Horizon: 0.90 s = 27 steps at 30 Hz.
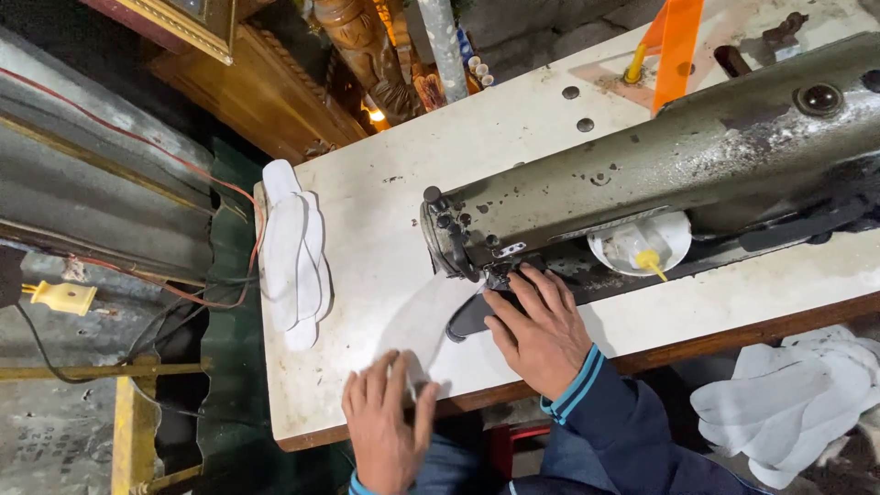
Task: Sewing the edges of shoe insoles using an industrial sewing machine at a stitching station.
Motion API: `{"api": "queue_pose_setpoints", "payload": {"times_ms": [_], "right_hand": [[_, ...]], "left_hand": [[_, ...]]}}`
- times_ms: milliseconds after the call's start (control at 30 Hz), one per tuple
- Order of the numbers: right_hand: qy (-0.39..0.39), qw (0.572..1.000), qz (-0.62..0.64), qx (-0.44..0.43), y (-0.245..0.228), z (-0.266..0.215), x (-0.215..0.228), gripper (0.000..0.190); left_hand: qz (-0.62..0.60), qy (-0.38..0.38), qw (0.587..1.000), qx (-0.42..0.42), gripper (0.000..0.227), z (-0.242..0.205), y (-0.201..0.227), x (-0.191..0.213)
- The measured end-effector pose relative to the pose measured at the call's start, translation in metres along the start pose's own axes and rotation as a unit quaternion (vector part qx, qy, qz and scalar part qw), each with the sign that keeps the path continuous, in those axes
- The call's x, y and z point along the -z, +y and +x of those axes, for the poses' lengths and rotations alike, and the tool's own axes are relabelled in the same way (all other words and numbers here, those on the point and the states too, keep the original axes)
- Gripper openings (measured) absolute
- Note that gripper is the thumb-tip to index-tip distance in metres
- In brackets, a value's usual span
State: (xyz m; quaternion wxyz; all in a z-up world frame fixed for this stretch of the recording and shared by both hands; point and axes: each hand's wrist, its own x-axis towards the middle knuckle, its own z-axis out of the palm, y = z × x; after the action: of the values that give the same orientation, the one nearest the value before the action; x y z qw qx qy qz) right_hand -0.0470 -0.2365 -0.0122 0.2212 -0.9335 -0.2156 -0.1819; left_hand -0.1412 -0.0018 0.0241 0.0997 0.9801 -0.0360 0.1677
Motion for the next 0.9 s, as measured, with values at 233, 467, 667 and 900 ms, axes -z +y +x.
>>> {"api": "queue_pose_setpoints", "payload": {"times_ms": [233,467,667,900], "right_hand": [[-0.012,1.000,0.015,-0.005,0.000,-0.002,-0.001,0.041],[-0.021,0.999,0.021,-0.014,-0.001,-0.002,0.000,0.040],[-0.010,1.000,0.010,0.002,0.001,-0.001,0.001,0.039],[0.016,1.000,0.012,0.003,-0.001,0.001,0.004,0.035]], "left_hand": [[-0.043,-0.037,0.998,0.006,0.058,-0.041,0.028,-0.007],[-0.060,-0.057,0.994,-0.073,0.049,-0.047,0.036,-0.012],[-0.124,-0.072,0.984,-0.104,0.039,-0.044,0.039,-0.010],[-0.146,-0.036,0.982,-0.117,0.028,-0.029,0.049,-0.007]]}}
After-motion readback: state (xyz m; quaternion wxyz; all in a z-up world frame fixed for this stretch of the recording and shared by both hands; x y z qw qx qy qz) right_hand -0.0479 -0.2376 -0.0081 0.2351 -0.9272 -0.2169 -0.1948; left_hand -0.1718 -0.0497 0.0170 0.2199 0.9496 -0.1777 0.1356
